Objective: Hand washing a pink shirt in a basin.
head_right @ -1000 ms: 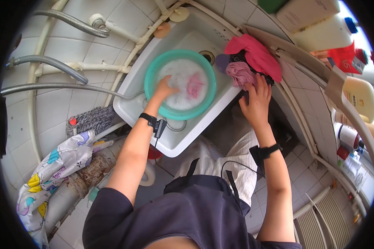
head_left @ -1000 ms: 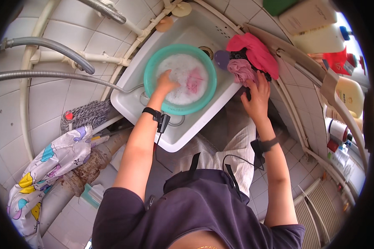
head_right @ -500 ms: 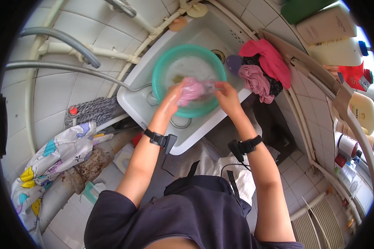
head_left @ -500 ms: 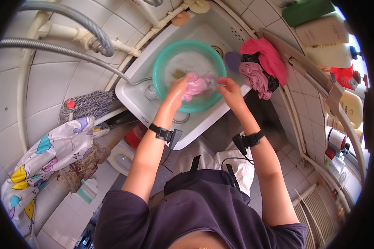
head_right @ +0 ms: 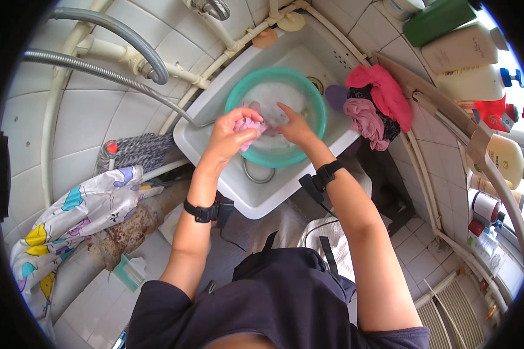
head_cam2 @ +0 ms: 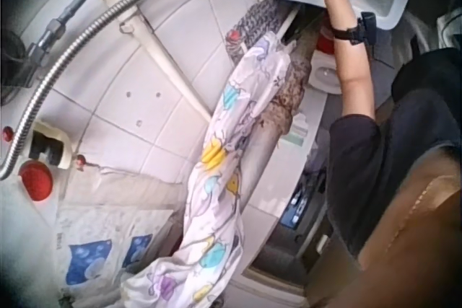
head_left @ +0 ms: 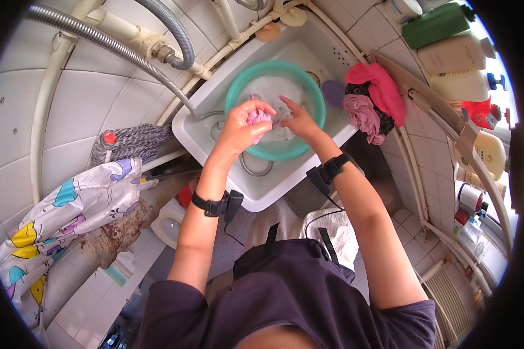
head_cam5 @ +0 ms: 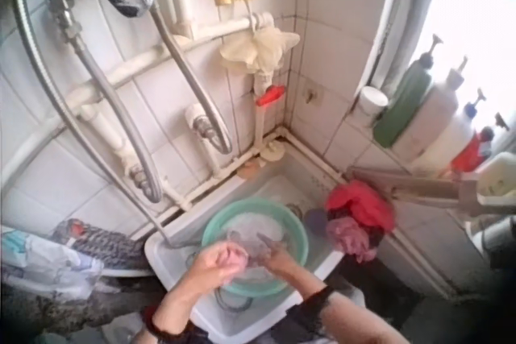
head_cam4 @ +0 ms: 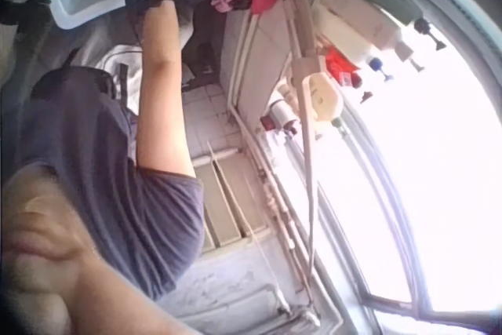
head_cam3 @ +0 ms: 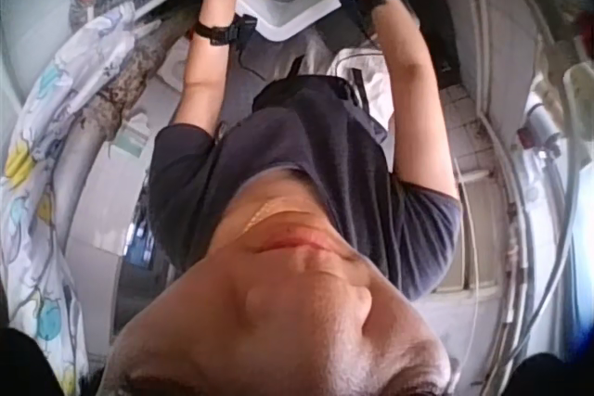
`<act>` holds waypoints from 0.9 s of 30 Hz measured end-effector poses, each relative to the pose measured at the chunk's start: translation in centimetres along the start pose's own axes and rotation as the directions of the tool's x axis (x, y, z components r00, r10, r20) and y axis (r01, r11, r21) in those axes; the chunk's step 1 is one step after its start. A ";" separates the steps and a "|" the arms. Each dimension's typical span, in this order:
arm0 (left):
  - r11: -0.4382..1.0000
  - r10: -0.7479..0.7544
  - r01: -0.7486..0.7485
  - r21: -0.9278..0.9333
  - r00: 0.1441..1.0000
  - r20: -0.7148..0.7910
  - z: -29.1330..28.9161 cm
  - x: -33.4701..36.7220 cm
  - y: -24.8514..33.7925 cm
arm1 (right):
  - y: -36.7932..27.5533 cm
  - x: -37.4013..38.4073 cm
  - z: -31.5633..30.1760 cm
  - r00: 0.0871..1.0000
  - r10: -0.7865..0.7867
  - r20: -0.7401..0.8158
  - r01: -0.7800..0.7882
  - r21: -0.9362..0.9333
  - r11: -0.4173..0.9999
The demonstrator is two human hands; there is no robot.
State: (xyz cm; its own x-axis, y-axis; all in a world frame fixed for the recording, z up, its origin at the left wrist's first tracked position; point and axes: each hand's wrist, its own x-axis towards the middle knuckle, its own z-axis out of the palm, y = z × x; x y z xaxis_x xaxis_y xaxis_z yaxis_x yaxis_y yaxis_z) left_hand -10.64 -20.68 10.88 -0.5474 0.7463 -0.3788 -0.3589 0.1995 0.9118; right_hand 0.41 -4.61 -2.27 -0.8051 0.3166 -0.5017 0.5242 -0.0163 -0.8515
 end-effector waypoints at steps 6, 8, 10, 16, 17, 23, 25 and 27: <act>0.949 0.008 -0.042 -0.312 0.994 -0.109 -1.6 0.2 2.1 | -0.3 2.9 0.5 0.990 -0.106 0.098 0.135 -0.375 0.917; 0.993 -0.040 0.007 -0.118 0.958 -0.283 -3.5 1.6 -0.4 | 0.4 3.5 -0.4 0.977 0.155 0.145 -0.091 -0.373 0.923; 0.999 0.029 -0.040 -0.023 0.932 -0.361 -4.9 3.5 -5.5 | 3.0 4.1 -1.5 0.945 0.324 -0.037 -0.286 0.384 0.878; 0.960 -0.105 0.201 0.195 0.903 -0.416 -4.9 3.5 -13.1 | 5.7 5.8 -2.4 0.982 -0.092 -0.166 -0.020 -0.574 0.818; 0.960 -0.102 0.199 0.198 0.904 -0.415 -3.9 3.3 -13.5 | 5.9 6.6 -2.2 0.981 -0.095 -0.169 -0.020 -0.573 0.819; 0.681 -0.622 0.317 -0.660 0.727 -0.292 -0.5 6.5 -16.5 | 7.1 9.9 6.5 0.987 0.136 -0.080 -0.156 -0.633 0.758; 0.453 -0.652 0.313 -0.835 0.755 -0.070 -2.8 6.4 -18.8 | 2.5 6.6 9.1 0.999 0.032 0.009 -0.026 -0.393 0.919; 0.603 -0.470 0.152 -0.783 0.861 -0.195 -1.6 5.8 -17.5 | -0.1 2.7 9.4 0.978 -0.162 -0.128 0.110 -0.343 0.933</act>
State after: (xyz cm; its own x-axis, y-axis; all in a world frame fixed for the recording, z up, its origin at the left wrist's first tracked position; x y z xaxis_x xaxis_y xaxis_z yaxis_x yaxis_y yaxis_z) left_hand -8.77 -20.90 -7.52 -0.4499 0.4248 -0.7856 -0.8916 -0.2638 0.3680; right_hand -4.46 -12.65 -4.94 -0.8372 0.4335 -0.3333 0.4960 0.3453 -0.7968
